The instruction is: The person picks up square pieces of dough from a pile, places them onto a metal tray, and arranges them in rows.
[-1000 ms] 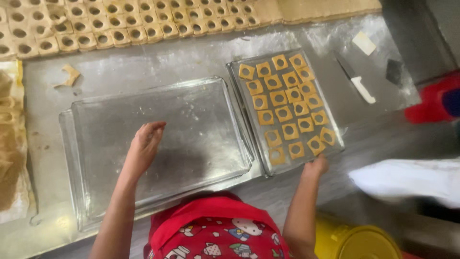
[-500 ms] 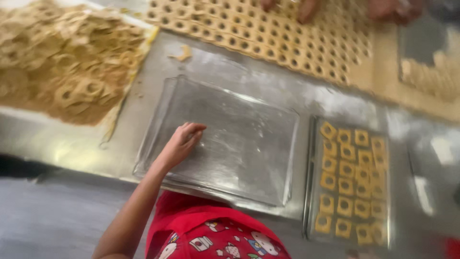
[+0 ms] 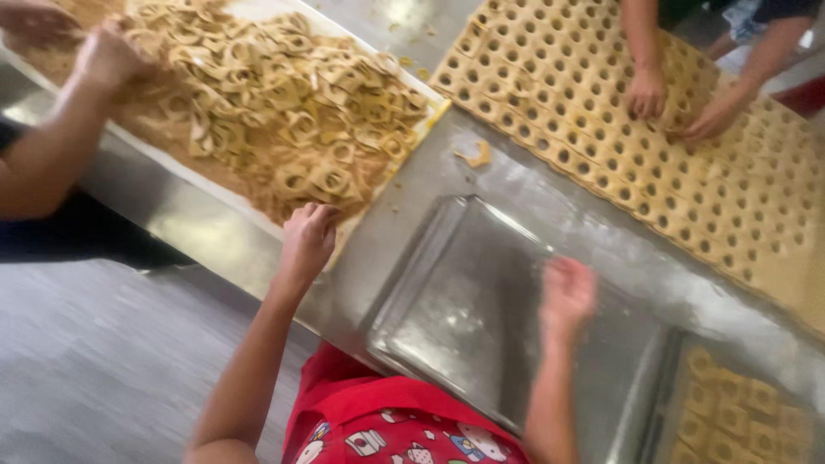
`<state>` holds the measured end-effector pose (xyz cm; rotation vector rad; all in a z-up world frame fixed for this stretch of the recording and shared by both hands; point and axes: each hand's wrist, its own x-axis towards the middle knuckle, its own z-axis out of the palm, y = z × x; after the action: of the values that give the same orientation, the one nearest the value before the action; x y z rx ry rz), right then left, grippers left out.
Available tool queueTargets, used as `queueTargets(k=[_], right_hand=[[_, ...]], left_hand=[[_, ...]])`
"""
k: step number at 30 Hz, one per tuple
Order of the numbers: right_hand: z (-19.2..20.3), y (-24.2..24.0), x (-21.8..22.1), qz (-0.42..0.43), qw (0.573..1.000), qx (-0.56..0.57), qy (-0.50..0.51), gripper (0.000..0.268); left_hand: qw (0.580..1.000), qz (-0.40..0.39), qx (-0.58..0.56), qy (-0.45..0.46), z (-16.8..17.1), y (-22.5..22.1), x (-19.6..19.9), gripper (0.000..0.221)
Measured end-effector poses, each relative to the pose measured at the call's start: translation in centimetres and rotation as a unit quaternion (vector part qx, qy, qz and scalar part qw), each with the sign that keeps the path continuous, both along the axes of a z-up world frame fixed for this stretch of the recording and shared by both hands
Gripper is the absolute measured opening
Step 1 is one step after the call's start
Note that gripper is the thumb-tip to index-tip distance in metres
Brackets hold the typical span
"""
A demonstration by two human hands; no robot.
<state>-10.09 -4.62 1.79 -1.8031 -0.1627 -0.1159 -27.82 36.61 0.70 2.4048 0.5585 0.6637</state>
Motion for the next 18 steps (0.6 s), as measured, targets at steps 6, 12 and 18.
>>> queueTargets(k=[6, 12, 18], right_hand=[[-0.7, 30.5, -3.3, 0.389, 0.897, -0.164, -0.127, 0.041], [-6.1, 39.1, -1.9, 0.438, 0.791, -0.354, -0.239, 0.049], [-10.0, 39.4, 3.9, 0.394, 0.888, -0.084, 0.221, 0.027]], left_hand=[[0.998, 0.011, 0.055, 0.041, -2.4, 8.5, -0.4, 0.033], [0.991, -0.045, 0.095, 0.08, -5.3, 11.6, 0.3, 0.034], [0.996, -0.031, 0.01, 0.078, -5.9, 13.1, 1.4, 0.012]])
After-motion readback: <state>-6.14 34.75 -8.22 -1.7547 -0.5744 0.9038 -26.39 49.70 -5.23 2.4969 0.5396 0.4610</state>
